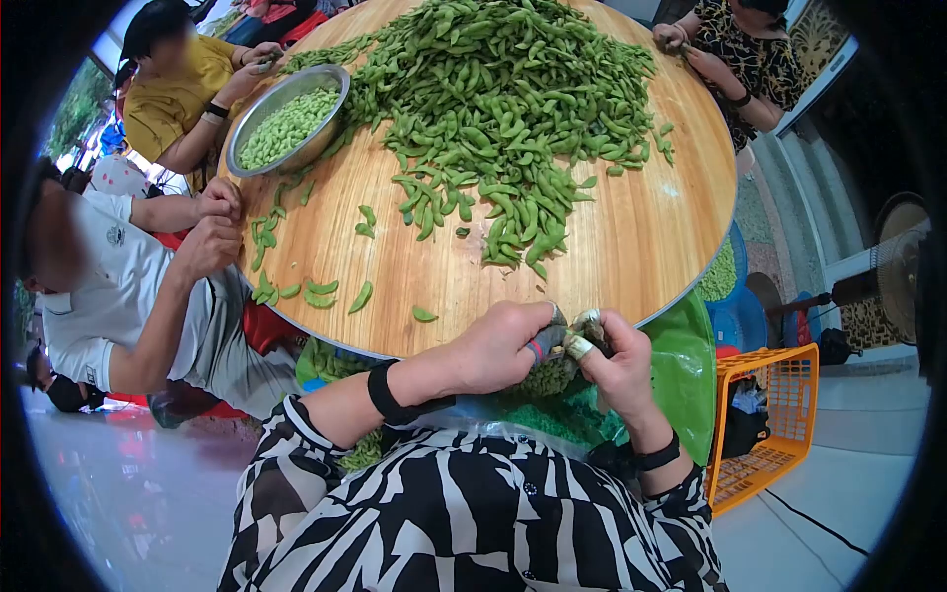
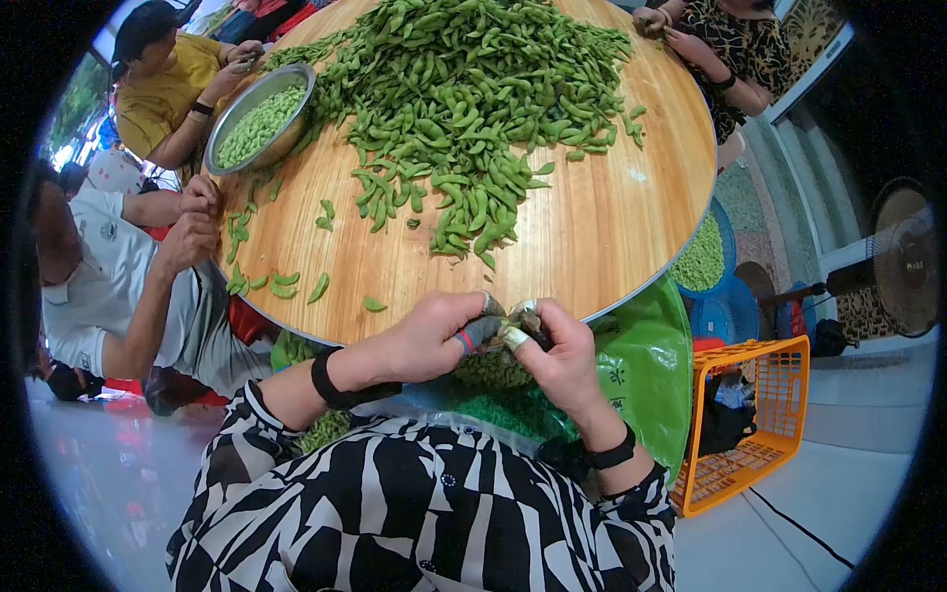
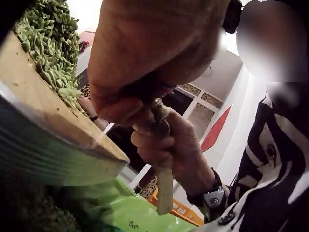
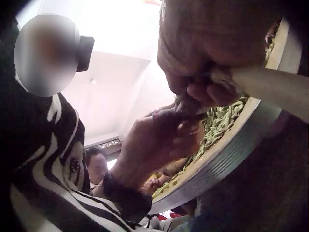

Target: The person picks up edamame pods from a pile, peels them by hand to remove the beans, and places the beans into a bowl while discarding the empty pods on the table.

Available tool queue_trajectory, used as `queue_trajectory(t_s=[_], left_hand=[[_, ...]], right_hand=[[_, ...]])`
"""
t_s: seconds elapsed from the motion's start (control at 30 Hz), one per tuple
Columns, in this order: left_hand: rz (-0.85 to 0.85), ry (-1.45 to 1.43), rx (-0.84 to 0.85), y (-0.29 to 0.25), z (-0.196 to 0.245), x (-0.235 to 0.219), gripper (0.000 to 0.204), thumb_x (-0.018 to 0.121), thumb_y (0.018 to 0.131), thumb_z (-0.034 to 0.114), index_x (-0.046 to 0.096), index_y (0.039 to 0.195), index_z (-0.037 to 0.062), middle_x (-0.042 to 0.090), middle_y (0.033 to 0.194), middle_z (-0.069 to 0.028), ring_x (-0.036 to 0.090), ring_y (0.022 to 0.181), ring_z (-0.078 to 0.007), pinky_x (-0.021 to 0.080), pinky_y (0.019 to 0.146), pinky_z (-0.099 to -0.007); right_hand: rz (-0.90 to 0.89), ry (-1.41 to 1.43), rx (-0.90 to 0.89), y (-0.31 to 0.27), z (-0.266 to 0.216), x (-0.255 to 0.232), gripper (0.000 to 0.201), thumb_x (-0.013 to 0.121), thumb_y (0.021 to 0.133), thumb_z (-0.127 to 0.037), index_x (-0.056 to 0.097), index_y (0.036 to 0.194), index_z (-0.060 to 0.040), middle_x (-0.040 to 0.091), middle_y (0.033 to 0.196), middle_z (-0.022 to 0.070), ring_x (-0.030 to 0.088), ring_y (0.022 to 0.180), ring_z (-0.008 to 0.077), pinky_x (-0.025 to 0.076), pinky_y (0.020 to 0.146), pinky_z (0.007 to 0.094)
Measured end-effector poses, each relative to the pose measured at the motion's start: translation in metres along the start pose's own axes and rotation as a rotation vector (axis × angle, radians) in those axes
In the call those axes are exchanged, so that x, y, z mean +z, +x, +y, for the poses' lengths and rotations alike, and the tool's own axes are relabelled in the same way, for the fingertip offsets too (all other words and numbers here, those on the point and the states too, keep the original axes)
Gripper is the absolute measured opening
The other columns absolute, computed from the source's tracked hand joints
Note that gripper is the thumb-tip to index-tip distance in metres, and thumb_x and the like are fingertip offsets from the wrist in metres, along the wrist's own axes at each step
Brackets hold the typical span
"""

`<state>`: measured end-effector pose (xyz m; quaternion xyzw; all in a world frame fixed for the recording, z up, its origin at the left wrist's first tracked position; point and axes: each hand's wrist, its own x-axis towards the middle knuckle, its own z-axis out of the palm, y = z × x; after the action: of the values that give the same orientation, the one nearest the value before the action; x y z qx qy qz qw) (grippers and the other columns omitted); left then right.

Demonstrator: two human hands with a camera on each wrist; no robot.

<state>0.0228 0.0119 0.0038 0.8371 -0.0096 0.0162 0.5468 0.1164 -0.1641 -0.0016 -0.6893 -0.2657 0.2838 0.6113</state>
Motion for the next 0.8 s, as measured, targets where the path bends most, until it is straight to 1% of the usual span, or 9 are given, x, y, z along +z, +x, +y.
queue_trajectory(t_s=[0.17, 0.23, 0.27, 0.37, 0.47, 0.53, 0.6, 0.67, 0.8], left_hand=[[-0.032, -0.072, 0.014, -0.004, 0.003, 0.0, 0.011, 0.05, 0.087, 0.0, 0.058, 0.095, -0.0015, 0.059, 0.07, -0.0087, 0.056, 0.065, -0.0145, 0.046, 0.06, -0.0288], [-0.124, -0.382, -0.222, -0.004, 0.011, -0.003, 0.009, 0.054, 0.083, 0.0, 0.056, 0.091, -0.0025, 0.06, 0.075, -0.0205, 0.06, 0.065, -0.0313, 0.047, 0.061, -0.0371], [-0.124, -0.381, -0.22, -0.003, 0.011, -0.003, 0.009, 0.054, 0.083, 0.0, 0.056, 0.091, -0.0025, 0.06, 0.075, -0.0205, 0.06, 0.065, -0.0313, 0.047, 0.061, -0.0371], [-0.131, -0.479, -0.232, -0.005, 0.009, -0.002, 0.009, 0.055, 0.084, 0.002, 0.057, 0.092, -0.0024, 0.061, 0.075, -0.0195, 0.06, 0.065, -0.0296, 0.047, 0.061, -0.0364], [-0.108, -0.148, -0.141, -0.007, 0.007, 0.001, 0.009, 0.056, 0.083, 0.001, 0.057, 0.092, -0.0027, 0.061, 0.075, -0.0202, 0.061, 0.066, -0.03, 0.047, 0.061, -0.0364], [-0.039, 0.166, 0.04, -0.009, 0.004, 0.006, 0.006, 0.057, 0.086, 0.003, 0.059, 0.091, -0.0005, 0.06, 0.07, -0.0081, 0.056, 0.064, -0.012, 0.046, 0.058, -0.0299], [-0.034, 0.138, 0.02, -0.011, 0.002, 0.008, 0.006, 0.057, 0.087, 0.002, 0.058, 0.092, -0.0004, 0.061, 0.07, -0.0087, 0.057, 0.065, -0.0123, 0.046, 0.058, -0.0303], [-0.028, 0.111, 0.001, -0.012, 0.005, 0.008, 0.006, 0.056, 0.087, 0.001, 0.056, 0.092, -0.0003, 0.061, 0.071, -0.0094, 0.057, 0.065, -0.0126, 0.046, 0.058, -0.0306], [0.055, -0.257, -0.217, -0.013, 0.002, 0.003, 0.018, 0.055, 0.087, 0.0, 0.048, 0.104, -0.001, 0.064, 0.077, -0.0108, 0.059, 0.07, -0.013, 0.046, 0.062, -0.0288]], right_hand=[[-0.1, -0.078, 0.025, -0.001, -0.005, -0.009, 0.011, 0.065, 0.079, -0.004, 0.056, 0.085, -0.0015, 0.048, 0.066, -0.0041, 0.042, 0.059, 0.0035, 0.036, 0.052, 0.0222], [-0.108, -0.075, 0.026, -0.001, -0.007, -0.01, 0.01, 0.064, 0.079, -0.004, 0.056, 0.084, -0.0014, 0.048, 0.065, -0.004, 0.042, 0.059, 0.0035, 0.035, 0.052, 0.0223], [-0.115, -0.072, 0.025, 0.0, -0.008, -0.011, 0.01, 0.064, 0.079, -0.004, 0.055, 0.084, -0.0013, 0.047, 0.065, -0.0038, 0.043, 0.059, 0.0036, 0.035, 0.052, 0.0224], [-0.084, -0.232, -0.113, 0.0, -0.007, -0.006, 0.013, 0.065, 0.076, -0.005, 0.055, 0.083, -0.0008, 0.048, 0.062, 0.0022, 0.045, 0.054, 0.0099, 0.037, 0.05, 0.0255], [-0.01, -0.465, -0.254, -0.001, -0.004, 0.002, 0.015, 0.064, 0.072, -0.005, 0.054, 0.082, -0.0005, 0.049, 0.061, 0.0113, 0.048, 0.051, 0.0216, 0.04, 0.05, 0.0307], [0.008, -0.561, -0.3, -0.001, -0.003, 0.005, 0.017, 0.063, 0.07, -0.004, 0.054, 0.084, -0.0003, 0.049, 0.061, 0.0096, 0.049, 0.051, 0.0186, 0.041, 0.05, 0.0304], [0.025, -0.659, -0.344, -0.002, -0.003, 0.006, 0.019, 0.062, 0.069, -0.004, 0.055, 0.086, -0.0002, 0.048, 0.06, 0.0079, 0.05, 0.052, 0.0157, 0.041, 0.051, 0.03], [0.053, -0.67, -0.333, -0.001, -0.005, 0.006, 0.015, 0.061, 0.07, -0.003, 0.052, 0.081, -0.0005, 0.05, 0.062, 0.0162, 0.05, 0.051, 0.0314, 0.042, 0.05, 0.0357], [0.041, -0.486, -0.222, -0.006, -0.013, -0.006, 0.013, 0.062, 0.075, -0.001, 0.055, 0.086, 0.0001, 0.05, 0.062, 0.014, 0.049, 0.051, 0.0286, 0.042, 0.051, 0.0343]])
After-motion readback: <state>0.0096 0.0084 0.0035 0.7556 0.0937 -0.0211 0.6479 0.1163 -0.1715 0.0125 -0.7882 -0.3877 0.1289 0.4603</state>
